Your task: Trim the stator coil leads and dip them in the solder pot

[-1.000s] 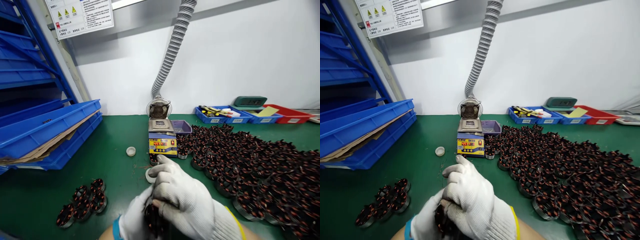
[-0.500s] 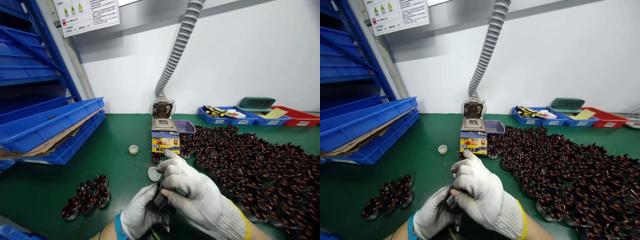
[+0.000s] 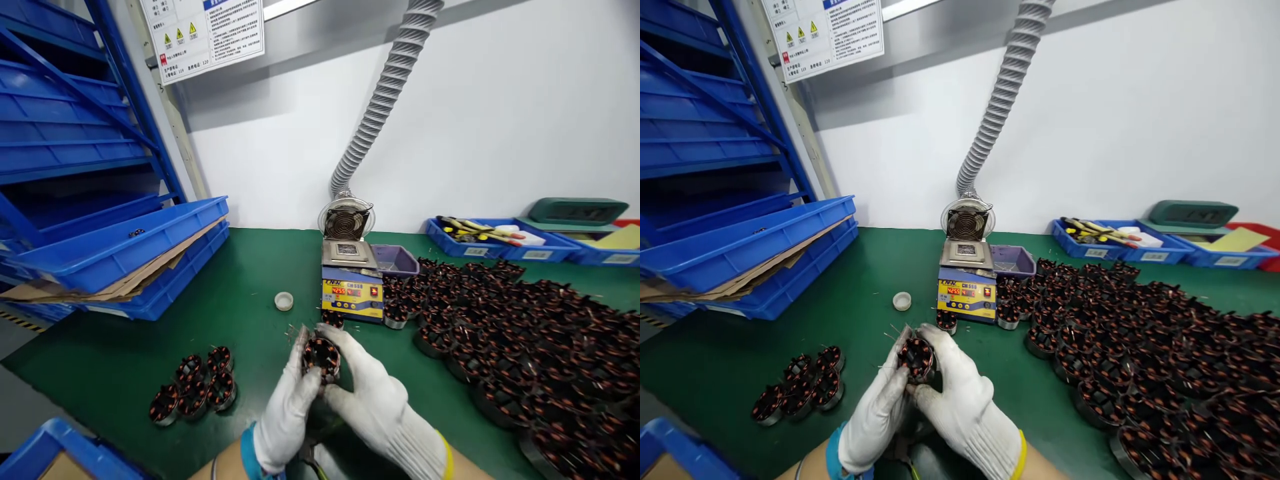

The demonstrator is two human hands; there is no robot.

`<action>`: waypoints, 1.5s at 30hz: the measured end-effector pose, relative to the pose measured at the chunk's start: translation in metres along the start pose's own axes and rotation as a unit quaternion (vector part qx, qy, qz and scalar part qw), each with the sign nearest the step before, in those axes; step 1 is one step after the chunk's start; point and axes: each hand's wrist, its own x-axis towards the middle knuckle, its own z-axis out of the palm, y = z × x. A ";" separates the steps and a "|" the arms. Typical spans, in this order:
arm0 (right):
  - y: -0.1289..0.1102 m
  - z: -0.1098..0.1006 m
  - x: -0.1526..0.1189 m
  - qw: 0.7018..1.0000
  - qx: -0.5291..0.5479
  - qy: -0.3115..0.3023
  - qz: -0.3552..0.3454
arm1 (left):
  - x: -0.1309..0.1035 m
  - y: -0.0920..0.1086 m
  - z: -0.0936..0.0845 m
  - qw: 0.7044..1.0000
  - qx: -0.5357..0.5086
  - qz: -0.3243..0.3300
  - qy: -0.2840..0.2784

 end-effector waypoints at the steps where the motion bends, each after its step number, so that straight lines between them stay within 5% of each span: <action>1: -0.002 0.001 0.000 1.000 0.015 -0.002 0.013 | 0.000 0.002 0.000 0.999 0.031 0.016 0.017; 6: -0.008 0.001 -0.005 0.997 0.055 -0.058 0.013 | 0.011 0.011 -0.003 0.954 0.170 0.155 0.190; 13: -0.013 -0.008 -0.004 0.994 0.018 -0.092 0.050 | 0.022 0.028 -0.030 0.924 0.196 0.206 0.258; 16: -0.013 -0.020 0.002 0.991 0.001 -0.113 0.070 | 0.025 0.036 -0.027 0.931 0.176 0.219 0.234; 22: -0.004 -0.029 0.009 0.992 0.005 -0.117 0.053 | 0.028 0.047 -0.020 0.925 0.365 0.093 0.043; 27: 0.000 -0.027 0.012 0.994 -0.021 -0.090 0.050 | 0.026 0.052 -0.020 0.945 0.326 0.015 0.031; 31: 0.000 -0.027 0.012 0.989 -0.032 -0.114 0.088 | 0.027 0.045 -0.014 0.963 0.242 -0.113 -0.046; 34: 0.001 -0.029 0.012 0.985 -0.038 -0.135 0.099 | 0.027 0.042 -0.016 0.981 0.171 -0.085 0.016; 38: 0.000 -0.032 0.014 0.983 -0.047 -0.155 0.090 | 0.030 0.041 -0.021 0.971 0.182 0.058 0.146; 45: 0.002 -0.034 0.012 0.986 -0.056 -0.151 0.031 | 0.029 0.040 -0.022 0.943 0.333 -0.002 0.033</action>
